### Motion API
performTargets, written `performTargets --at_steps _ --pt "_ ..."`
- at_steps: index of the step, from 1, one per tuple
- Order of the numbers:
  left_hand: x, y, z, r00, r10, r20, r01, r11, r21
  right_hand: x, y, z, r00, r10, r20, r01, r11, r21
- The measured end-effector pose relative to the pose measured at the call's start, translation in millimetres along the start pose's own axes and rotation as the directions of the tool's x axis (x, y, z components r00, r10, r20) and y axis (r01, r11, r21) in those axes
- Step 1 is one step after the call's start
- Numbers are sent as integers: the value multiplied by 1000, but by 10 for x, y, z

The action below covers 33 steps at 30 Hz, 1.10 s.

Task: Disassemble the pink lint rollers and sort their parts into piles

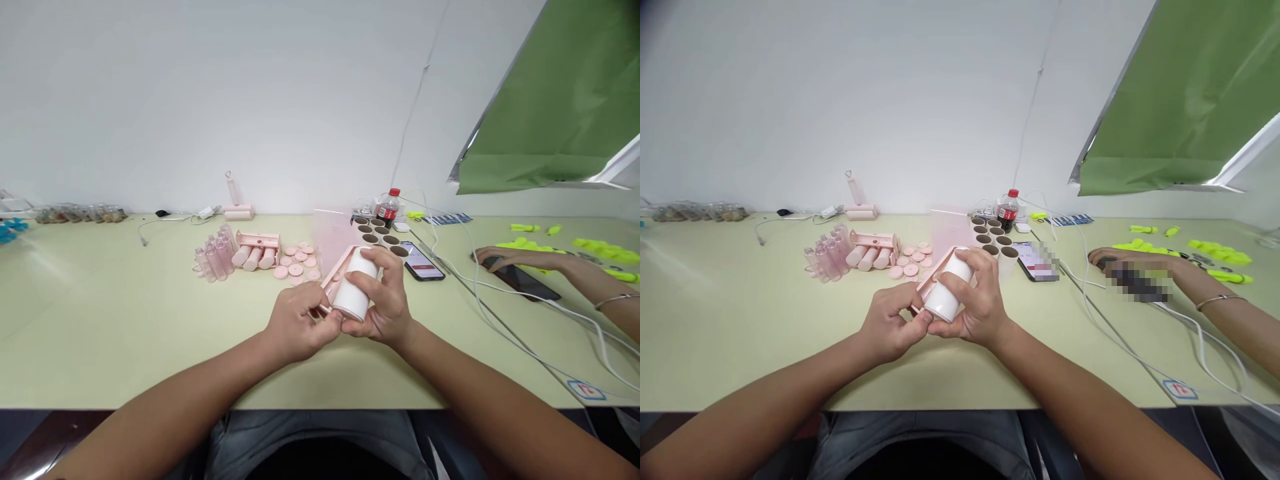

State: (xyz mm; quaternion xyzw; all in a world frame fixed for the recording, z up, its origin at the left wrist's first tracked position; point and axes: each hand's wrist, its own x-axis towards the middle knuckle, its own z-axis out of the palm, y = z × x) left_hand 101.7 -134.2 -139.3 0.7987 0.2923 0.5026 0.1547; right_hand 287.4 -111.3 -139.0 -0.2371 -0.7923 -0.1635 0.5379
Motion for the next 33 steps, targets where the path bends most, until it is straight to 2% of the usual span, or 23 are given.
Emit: performTargets --at_steps 3,5,9,12,17,23,26,33 --pt "-7 14 -4 993 118 13 -118 993 -10 13 -23 -27 998 -34 -49 34 999 -5" --pt "-14 21 -8 990 136 46 -134 990 -40 18 -19 -41 997 -36 -66 36 999 -1" --pt "-53 14 -10 998 9 67 -3 996 -93 24 -8 -45 998 -4 -63 2 1000 -22" --pt "-104 -17 13 997 -46 64 50 997 -60 40 -35 -49 998 7 -61 -11 998 -57" --pt "-177 -111 59 997 -2 74 8 997 -72 61 -73 -81 998 -7 -55 4 997 -72" --pt "-144 -194 16 998 -19 61 23 997 -69 15 -31 -58 999 36 -37 -39 996 -84" --pt "-105 -202 -2 1000 5 26 -4 1000 -28 6 -46 -40 999 43 -29 -46 993 -110" --pt "-97 -202 -23 999 -30 -20 32 996 81 2 -67 -29 999 31 -8 -32 991 -129"
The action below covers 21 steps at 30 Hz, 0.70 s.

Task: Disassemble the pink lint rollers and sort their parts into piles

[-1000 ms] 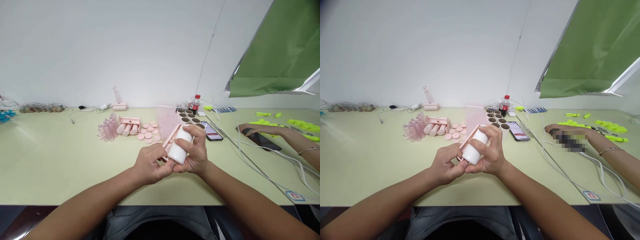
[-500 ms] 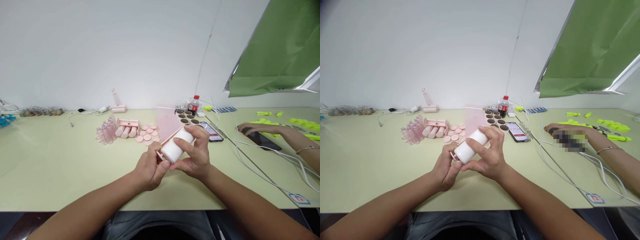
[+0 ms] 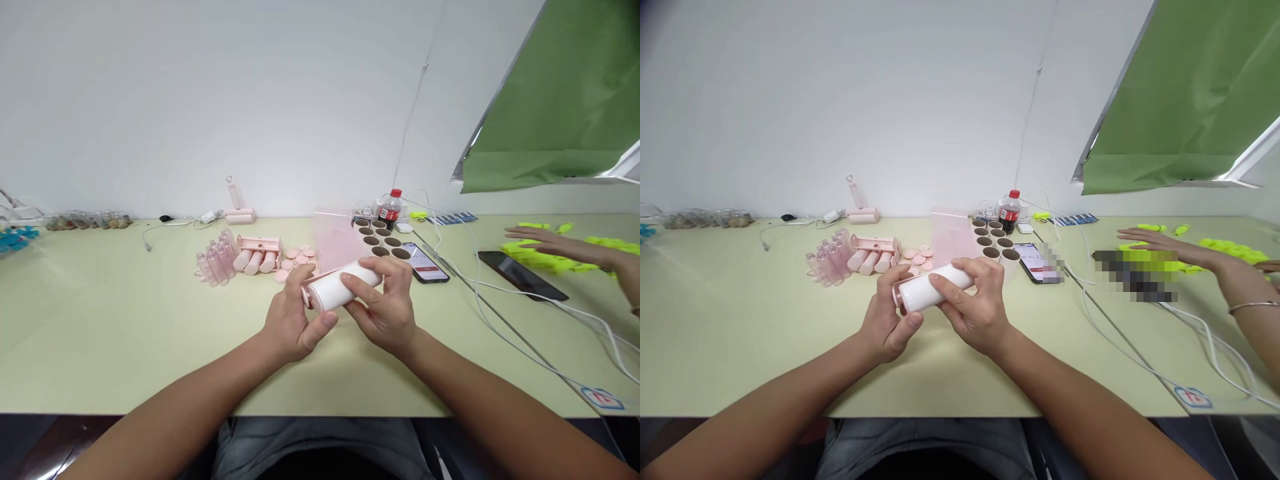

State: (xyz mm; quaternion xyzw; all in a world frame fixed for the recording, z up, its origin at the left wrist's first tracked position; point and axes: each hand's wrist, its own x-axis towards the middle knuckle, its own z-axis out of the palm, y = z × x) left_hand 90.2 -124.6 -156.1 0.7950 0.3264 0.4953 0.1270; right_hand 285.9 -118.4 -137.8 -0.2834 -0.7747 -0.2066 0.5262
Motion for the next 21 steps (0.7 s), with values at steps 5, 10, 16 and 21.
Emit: performTargets --at_steps 5,10,16,21 --pt "8 -67 -11 999 -9 50 11 999 -48 0 44 8 1000 -16 16 16 1000 -11" --pt "33 -140 -26 996 -94 -6 86 932 -351 -31 106 1 1000 14 19 -18 983 185" --pt "143 -72 -31 915 -363 176 343 469 -814 -214 144 138 914 249 321 -400 686 607" --pt "161 -28 35 722 -332 607 665 93 -741 -231 86 174 823 362 438 -567 466 680"
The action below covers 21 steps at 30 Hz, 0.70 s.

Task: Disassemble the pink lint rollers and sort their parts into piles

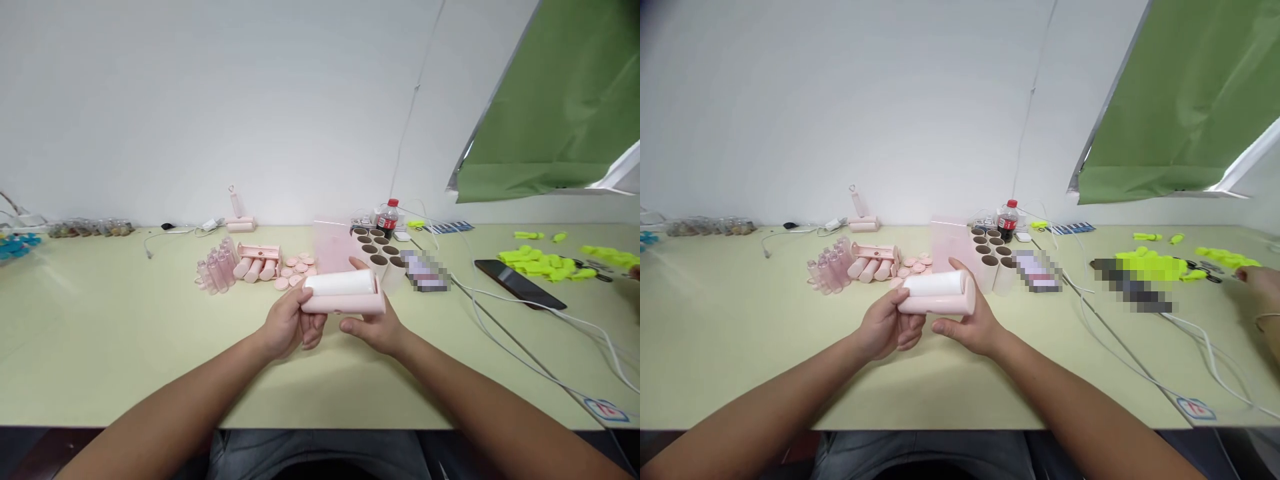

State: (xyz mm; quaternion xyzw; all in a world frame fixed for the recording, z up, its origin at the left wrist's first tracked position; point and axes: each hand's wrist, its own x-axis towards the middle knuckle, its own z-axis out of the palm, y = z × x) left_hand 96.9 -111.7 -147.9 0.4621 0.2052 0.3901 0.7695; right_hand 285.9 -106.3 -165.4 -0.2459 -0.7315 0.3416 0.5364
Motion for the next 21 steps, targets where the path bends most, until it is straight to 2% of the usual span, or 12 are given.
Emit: performTargets --at_steps 2,3,4,6,7,9,11,13,15,17,19,21 --pt "13 -38 -19 994 -93 51 90 995 46 10 -58 -7 1000 22 -6 -21 999 25" --pt "16 -52 -33 995 -95 36 91 990 107 17 -86 -14 1000 27 -2 -27 999 38" --pt "18 -60 -47 998 -59 -12 60 978 198 24 -108 -20 999 34 -5 -34 998 50" --pt "10 -55 -67 979 154 -131 -77 883 463 36 -124 -22 998 61 -35 -58 996 64" --pt "1 -43 -71 943 298 -149 -149 776 613 41 -117 -16 995 82 -57 -78 995 66" --pt "-23 -15 -66 844 534 -48 -257 481 838 47 -81 10 983 146 -106 -139 988 71" --pt "-49 0 -49 776 616 135 -328 212 920 51 -36 47 963 226 -145 -215 973 90" --pt "-66 -9 -29 753 611 244 -346 54 937 54 -3 83 942 296 -157 -279 953 121" --pt "-68 -33 -15 745 610 269 -321 -26 947 58 11 106 926 352 -135 -333 932 142" --pt "-62 -51 -12 731 631 262 -285 -66 956 65 11 114 920 377 -107 -359 920 157" --pt "-56 -42 -15 708 657 259 -273 -83 958 78 1 106 931 358 -79 -340 924 176" --pt "-56 -7 -22 704 667 242 -280 -53 959 94 -15 86 953 298 -50 -285 942 180"
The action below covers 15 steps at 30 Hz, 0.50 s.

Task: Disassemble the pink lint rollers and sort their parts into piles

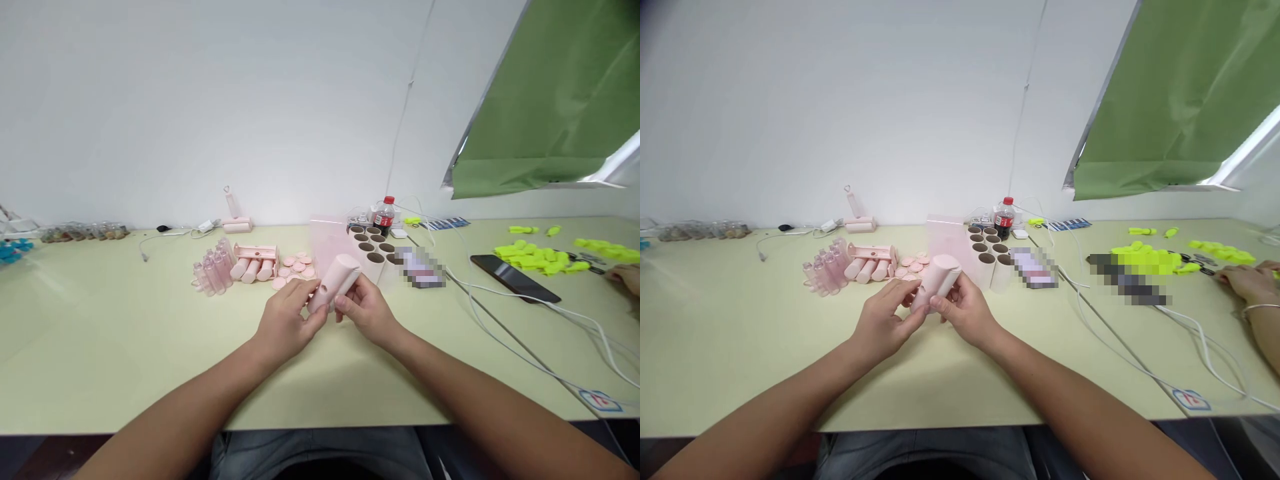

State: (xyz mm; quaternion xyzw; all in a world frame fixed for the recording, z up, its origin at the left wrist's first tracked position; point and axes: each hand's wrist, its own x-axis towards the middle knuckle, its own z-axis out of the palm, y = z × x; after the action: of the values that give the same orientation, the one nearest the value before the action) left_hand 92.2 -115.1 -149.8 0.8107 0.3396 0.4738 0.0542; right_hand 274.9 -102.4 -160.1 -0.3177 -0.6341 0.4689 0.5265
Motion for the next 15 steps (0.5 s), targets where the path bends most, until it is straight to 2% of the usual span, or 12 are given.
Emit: performTargets --at_steps 3,5,11,15 --pt "36 -20 -54 998 -57 17 59 992 -111 14 -46 -36 995 -85 46 86 996 -15" --pt "55 -35 -77 996 -89 29 92 979 -181 17 -81 -60 993 -101 61 101 995 6" --pt "94 -49 -110 981 -193 23 193 957 -216 21 -169 -95 987 -56 150 20 973 230" --pt "106 -73 -134 975 -224 0 215 934 -285 24 -184 -123 988 -38 153 -15 943 333"
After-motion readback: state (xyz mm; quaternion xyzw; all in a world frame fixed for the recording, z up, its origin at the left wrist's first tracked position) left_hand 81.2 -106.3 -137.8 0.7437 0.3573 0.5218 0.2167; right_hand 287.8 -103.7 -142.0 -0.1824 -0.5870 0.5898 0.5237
